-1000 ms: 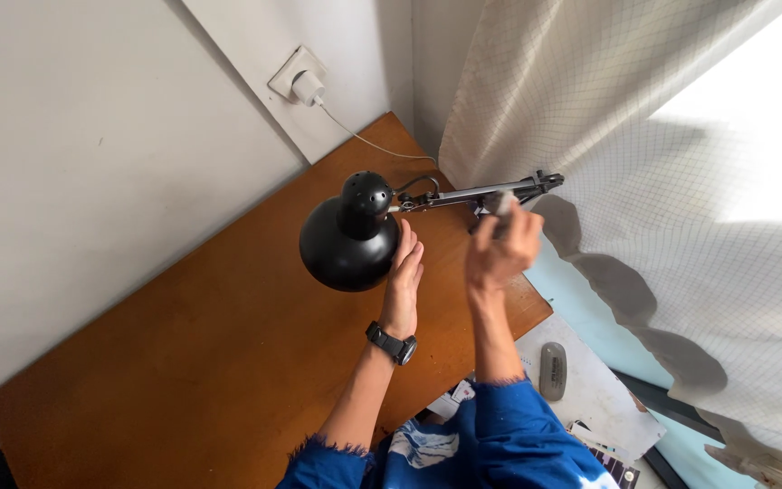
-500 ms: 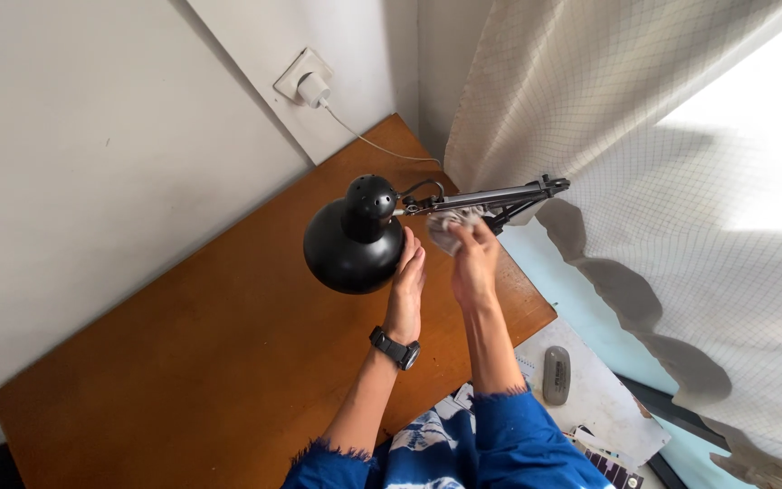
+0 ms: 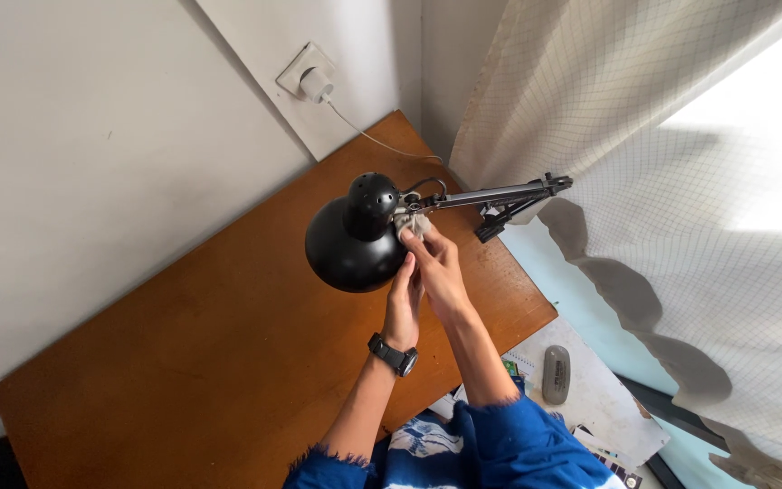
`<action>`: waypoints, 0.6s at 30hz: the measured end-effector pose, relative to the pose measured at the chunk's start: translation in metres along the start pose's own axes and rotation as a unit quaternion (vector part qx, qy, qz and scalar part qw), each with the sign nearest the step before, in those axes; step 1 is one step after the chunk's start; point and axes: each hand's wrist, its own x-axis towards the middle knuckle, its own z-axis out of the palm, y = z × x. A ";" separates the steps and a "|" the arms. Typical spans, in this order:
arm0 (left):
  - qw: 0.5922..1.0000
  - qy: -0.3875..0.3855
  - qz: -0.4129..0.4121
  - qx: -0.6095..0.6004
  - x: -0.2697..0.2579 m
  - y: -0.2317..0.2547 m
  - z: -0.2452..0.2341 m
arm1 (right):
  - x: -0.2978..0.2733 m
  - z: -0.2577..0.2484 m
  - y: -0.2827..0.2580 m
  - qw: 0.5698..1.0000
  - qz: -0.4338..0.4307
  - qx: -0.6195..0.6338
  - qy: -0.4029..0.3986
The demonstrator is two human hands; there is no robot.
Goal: Wiping down a black desk lamp and the wooden surface of a desk using a cloth.
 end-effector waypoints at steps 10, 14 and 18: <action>0.998 0.052 -0.035 -0.003 -0.024 0.016 0.001 | -0.014 0.021 -0.037 0.840 -0.292 -0.442 0.117; 0.993 0.114 0.021 0.002 -0.024 0.009 -0.013 | -0.005 0.020 -0.022 0.816 -0.282 -0.498 0.078; 0.989 0.123 0.061 0.055 -0.011 -0.007 -0.038 | -0.025 0.009 -0.020 0.782 -0.332 -0.524 0.060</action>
